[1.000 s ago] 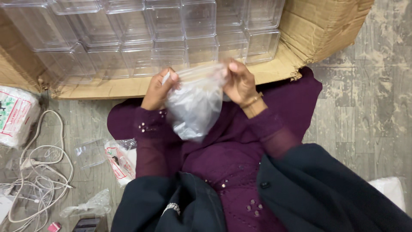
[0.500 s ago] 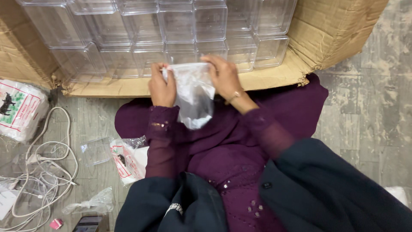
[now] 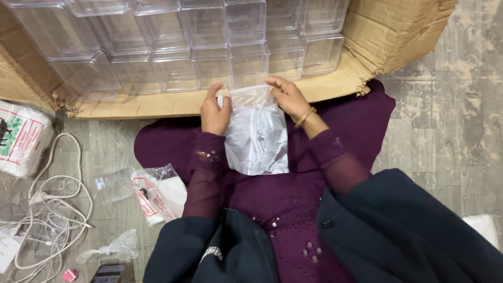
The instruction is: The person sits on the floor and packs clear plastic boxes into plastic bags one at a time, then places the filled bags into a large cardboard box in front of them. They repeatedly open a bag, insert a box, and set the bagged box aside.
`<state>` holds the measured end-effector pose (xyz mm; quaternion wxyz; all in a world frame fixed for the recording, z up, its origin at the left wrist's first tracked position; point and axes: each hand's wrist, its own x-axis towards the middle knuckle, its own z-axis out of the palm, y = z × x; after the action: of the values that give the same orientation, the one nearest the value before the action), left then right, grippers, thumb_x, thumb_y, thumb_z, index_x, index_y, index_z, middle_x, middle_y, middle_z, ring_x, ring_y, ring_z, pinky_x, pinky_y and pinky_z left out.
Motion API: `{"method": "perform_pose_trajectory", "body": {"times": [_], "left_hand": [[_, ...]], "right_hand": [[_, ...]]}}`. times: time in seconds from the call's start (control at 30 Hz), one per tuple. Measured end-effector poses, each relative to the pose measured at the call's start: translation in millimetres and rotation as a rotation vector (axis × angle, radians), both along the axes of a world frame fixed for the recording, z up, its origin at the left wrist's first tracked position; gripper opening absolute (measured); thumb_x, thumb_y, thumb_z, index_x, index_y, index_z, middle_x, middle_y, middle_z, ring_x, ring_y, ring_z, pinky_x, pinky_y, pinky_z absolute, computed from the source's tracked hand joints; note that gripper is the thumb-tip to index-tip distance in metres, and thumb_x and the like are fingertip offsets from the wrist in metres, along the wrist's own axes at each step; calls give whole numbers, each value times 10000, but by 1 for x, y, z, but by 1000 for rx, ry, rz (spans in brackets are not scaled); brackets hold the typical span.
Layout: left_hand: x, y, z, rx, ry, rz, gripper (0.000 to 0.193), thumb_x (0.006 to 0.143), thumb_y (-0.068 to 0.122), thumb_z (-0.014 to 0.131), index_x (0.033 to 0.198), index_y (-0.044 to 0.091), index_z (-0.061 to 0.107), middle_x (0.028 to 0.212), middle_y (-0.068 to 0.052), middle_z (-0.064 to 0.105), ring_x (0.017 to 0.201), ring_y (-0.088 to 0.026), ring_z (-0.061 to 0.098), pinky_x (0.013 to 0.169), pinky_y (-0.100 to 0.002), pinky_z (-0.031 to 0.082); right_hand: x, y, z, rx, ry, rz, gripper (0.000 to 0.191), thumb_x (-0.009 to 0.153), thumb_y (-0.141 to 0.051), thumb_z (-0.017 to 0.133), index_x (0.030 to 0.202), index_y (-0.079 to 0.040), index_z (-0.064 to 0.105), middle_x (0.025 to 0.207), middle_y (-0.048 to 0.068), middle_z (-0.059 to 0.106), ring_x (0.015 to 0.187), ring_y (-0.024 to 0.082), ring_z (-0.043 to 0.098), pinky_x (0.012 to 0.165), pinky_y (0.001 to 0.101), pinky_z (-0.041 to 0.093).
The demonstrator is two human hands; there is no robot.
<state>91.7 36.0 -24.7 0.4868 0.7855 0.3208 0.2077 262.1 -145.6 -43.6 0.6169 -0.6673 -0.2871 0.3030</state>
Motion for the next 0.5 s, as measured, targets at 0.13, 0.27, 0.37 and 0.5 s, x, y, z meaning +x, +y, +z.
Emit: {"method": "perform_pose_trajectory", "body": {"times": [0.13, 0.27, 0.37, 0.5], "left_hand": [[11, 9, -18, 302, 99, 26, 133, 998, 206, 658, 1078, 101, 679, 883, -230, 723, 864, -445, 676, 731, -516, 508], [23, 21, -24, 284, 264, 8, 186, 957, 236, 658, 1055, 79, 638, 863, -242, 709, 890, -480, 653, 755, -572, 480], [23, 21, -12, 305, 264, -12, 193, 964, 242, 651, 1032, 63, 632, 852, -247, 703, 878, -483, 650, 744, -574, 478], [3, 8, 20, 188, 184, -89, 191, 954, 231, 640, 971, 41, 627, 777, -206, 705, 771, -407, 692, 704, -495, 518]], "right_hand": [[19, 11, -16, -218, -150, 88, 438, 958, -26, 538, 1385, -118, 570, 1181, 29, 686, 734, 80, 574, 653, 240, 518], [18, 35, -32, -209, -286, -143, 309, 973, -36, 602, 1275, -72, 651, 1032, 119, 707, 804, 116, 625, 717, 286, 539], [10, 41, -26, -166, -467, -173, 319, 954, -12, 596, 1263, -71, 647, 1047, 92, 722, 860, 106, 675, 743, 296, 565], [-3, 0, 13, -323, -360, -96, 323, 955, -28, 599, 1265, -79, 671, 909, 100, 700, 781, 145, 642, 708, 308, 542]]}}
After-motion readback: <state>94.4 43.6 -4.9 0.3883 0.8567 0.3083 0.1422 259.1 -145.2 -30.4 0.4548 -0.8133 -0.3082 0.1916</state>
